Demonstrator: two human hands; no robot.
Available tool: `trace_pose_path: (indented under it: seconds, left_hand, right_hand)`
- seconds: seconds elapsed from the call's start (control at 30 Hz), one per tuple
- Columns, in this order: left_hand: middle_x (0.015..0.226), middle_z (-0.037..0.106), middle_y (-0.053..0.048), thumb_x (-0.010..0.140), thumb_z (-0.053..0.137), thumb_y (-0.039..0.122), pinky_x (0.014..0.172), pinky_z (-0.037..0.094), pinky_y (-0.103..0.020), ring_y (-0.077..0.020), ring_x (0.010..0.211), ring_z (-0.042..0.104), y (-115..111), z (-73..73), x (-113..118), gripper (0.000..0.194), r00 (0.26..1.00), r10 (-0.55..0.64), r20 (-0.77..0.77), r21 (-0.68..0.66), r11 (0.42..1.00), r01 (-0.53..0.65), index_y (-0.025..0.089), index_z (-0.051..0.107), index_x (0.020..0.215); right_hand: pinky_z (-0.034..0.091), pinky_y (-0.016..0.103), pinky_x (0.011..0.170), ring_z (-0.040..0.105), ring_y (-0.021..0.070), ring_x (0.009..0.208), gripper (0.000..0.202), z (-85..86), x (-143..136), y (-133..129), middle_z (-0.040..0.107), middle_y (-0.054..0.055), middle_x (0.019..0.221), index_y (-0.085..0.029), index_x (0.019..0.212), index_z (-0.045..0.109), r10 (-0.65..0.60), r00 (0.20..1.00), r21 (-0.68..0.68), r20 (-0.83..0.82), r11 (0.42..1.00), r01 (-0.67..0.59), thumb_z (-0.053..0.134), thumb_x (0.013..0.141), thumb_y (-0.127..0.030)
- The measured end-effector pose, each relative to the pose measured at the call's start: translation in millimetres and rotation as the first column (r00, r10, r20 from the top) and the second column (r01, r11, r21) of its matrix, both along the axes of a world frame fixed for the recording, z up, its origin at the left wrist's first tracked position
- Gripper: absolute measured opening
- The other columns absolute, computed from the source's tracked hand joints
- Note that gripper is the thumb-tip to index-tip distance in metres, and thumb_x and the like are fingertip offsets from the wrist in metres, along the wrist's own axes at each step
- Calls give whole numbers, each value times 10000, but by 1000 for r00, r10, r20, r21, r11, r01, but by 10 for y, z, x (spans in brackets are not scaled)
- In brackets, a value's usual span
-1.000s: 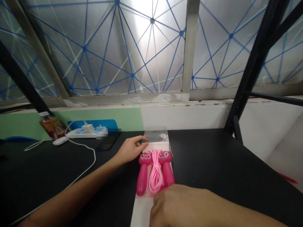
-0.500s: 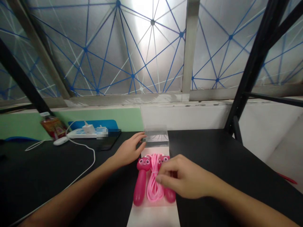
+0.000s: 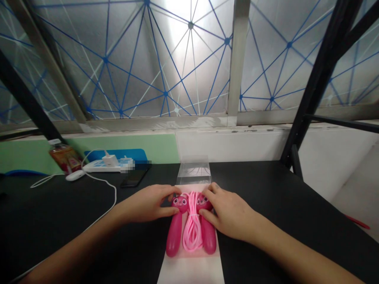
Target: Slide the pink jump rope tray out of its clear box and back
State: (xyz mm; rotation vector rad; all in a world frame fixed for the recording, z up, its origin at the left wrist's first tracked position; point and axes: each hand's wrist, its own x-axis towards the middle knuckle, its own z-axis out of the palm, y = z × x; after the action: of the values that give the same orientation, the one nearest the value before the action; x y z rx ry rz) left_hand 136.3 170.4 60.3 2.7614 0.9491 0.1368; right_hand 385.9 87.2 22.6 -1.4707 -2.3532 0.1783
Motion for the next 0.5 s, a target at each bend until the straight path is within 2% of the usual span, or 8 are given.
trace_pose_path:
  seconds: [0.1,0.23,0.5]
  left_hand:
    - [894,691,-42,862,589,489,627,420,-245,-189,752,631,-2,-24,26,405,1000,-1,4,-68,998,1,214,630,1156]
    - [834,687,-25,875,577,454,587,404,-226,-165,693,620,6,-32,8,361,1000,2,20,-121,993,0,201,628,1128]
    - [799,681,-15,843,595,437,585,408,-229,-162,663,618,17,30,-113,347,1000,24,-5,-209,978,-24,198,588,1095]
  right_hand:
    - [465,354,791,598,191,863,285,-50,22,25,548,78,1108,-196,1162,531,34,991,-36,-126,999,-39,530,918,-344]
    - [455,309,713,575,168,803,265,-100,57,59,580,50,1000,-193,1112,543,27,969,-95,-245,994,-52,569,897,-345]
    - [449,309,694,575,176,802,226,-73,9,117,611,46,963,-191,1061,554,24,954,-132,-298,989,-66,581,884,-329]
